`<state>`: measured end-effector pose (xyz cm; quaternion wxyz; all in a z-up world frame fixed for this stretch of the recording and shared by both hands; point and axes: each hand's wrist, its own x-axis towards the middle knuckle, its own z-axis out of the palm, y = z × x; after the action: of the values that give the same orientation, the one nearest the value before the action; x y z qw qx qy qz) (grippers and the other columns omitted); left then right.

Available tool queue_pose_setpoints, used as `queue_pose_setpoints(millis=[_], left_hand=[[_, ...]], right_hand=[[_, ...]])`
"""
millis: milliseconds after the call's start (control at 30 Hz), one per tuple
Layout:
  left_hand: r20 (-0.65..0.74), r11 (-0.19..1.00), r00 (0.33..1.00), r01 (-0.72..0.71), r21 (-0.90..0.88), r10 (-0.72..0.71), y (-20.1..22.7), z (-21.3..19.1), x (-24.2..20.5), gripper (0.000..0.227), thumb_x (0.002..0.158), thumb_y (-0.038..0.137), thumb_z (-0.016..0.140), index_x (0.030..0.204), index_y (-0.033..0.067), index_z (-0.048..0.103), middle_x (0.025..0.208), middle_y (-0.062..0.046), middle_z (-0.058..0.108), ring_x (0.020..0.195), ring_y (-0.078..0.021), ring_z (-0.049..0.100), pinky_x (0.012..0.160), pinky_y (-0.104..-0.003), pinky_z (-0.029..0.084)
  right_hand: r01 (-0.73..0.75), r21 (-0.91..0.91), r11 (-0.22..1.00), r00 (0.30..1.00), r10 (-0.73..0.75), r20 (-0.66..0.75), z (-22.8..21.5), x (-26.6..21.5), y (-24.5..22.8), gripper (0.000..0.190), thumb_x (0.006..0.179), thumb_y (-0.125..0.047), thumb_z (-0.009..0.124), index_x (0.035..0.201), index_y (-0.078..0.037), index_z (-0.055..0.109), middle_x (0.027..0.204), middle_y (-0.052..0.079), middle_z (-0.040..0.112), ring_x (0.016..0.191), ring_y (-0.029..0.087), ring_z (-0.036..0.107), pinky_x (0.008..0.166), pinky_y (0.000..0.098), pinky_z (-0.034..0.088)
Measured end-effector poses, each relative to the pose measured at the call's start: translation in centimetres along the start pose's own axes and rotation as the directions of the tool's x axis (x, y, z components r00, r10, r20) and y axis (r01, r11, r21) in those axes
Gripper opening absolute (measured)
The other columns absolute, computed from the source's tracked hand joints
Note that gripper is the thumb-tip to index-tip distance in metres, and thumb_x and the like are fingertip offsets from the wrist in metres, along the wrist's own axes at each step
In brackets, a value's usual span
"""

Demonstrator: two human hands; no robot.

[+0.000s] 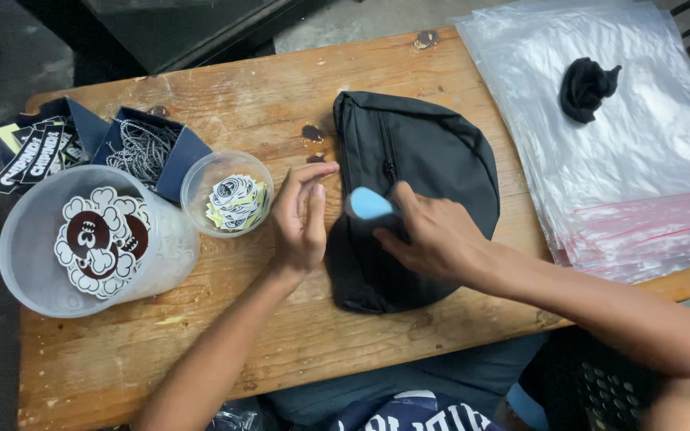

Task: The person cleans a black bag with a brush, attaches a decorative patch to it, and then places the bag into a clear plastic bag for packaging.

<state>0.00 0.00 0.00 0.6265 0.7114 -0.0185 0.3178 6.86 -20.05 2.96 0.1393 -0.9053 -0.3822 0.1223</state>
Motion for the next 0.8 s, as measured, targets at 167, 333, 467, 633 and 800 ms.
queue_pose_setpoints(millis=[167, 333, 467, 633, 800], left_hand=[[-0.108, 0.945, 0.941, -0.310, 0.105, 0.320, 2.3, 0.1, 0.0, 0.017, 0.094, 0.004, 0.051, 0.100, -0.0038, 0.064, 0.096, -0.013, 0.065, 0.100, -0.0347, 0.069, 0.093, -0.044, 0.057], [-0.125, 0.856, 0.850, -0.491, 0.164, 0.512, 3.0, -0.2, 0.3, 0.014, 0.094, 0.006, 0.053, 0.093, -0.0028, 0.064, 0.090, -0.014, 0.064, 0.092, -0.0372, 0.068, 0.084, -0.047, 0.057], [-0.156, 0.838, 0.824, -0.527, 0.144, 0.545, 3.0, -0.2, 0.4, 0.015, 0.094, 0.007, 0.053, 0.090, -0.0034, 0.064, 0.087, -0.015, 0.064, 0.089, -0.0383, 0.067, 0.082, -0.048, 0.057], [-0.166, 0.824, 0.808, -0.545, 0.158, 0.566, 3.9, -0.3, 0.8, 0.014, 0.094, 0.006, 0.053, 0.090, -0.0032, 0.063, 0.086, -0.015, 0.063, 0.087, -0.0377, 0.066, 0.081, -0.049, 0.057], [-0.093, 0.860, 0.868, -0.460, 0.224, 0.488, 6.2, -0.9, 0.5, 0.011, 0.097, 0.007, 0.046, 0.099, -0.0005, 0.054, 0.097, -0.021, 0.056, 0.095, -0.0383, 0.063, 0.090, -0.046, 0.056]], right_hand=[[-0.014, -0.128, 0.992, 1.000, 0.013, -0.009, 1.5, 5.9, -3.2, 0.056, 0.087, -0.061, 0.062, 0.098, -0.011, 0.039, 0.066, 0.016, 0.062, 0.063, 0.046, 0.068, 0.057, 0.0547, 0.054], [0.052, -0.196, 0.979, 0.997, -0.042, 0.057, 2.8, 9.1, -2.1, 0.062, 0.081, -0.058, 0.071, 0.097, -0.006, 0.041, 0.062, 0.021, 0.060, 0.059, 0.045, 0.068, 0.052, 0.0524, 0.056], [0.036, -0.173, 0.984, 0.988, -0.010, 0.152, 2.1, 9.1, -0.5, 0.048, 0.080, -0.031, 0.077, 0.098, -0.005, 0.041, 0.062, 0.019, 0.060, 0.057, 0.043, 0.068, 0.049, 0.0515, 0.056], [-0.078, 0.057, 0.995, 0.993, 0.073, 0.088, -4.1, 6.0, -0.7, 0.039, 0.089, -0.025, 0.067, 0.104, -0.001, 0.041, 0.071, 0.028, 0.064, 0.069, 0.053, 0.068, 0.056, 0.0622, 0.054], [0.125, 0.463, 0.878, 0.983, -0.047, -0.176, -13.0, -0.2, -1.0, 0.021, 0.094, -0.011, 0.061, 0.105, -0.013, 0.043, 0.093, 0.001, 0.039, 0.085, 0.014, 0.039, 0.076, 0.0315, 0.036]])
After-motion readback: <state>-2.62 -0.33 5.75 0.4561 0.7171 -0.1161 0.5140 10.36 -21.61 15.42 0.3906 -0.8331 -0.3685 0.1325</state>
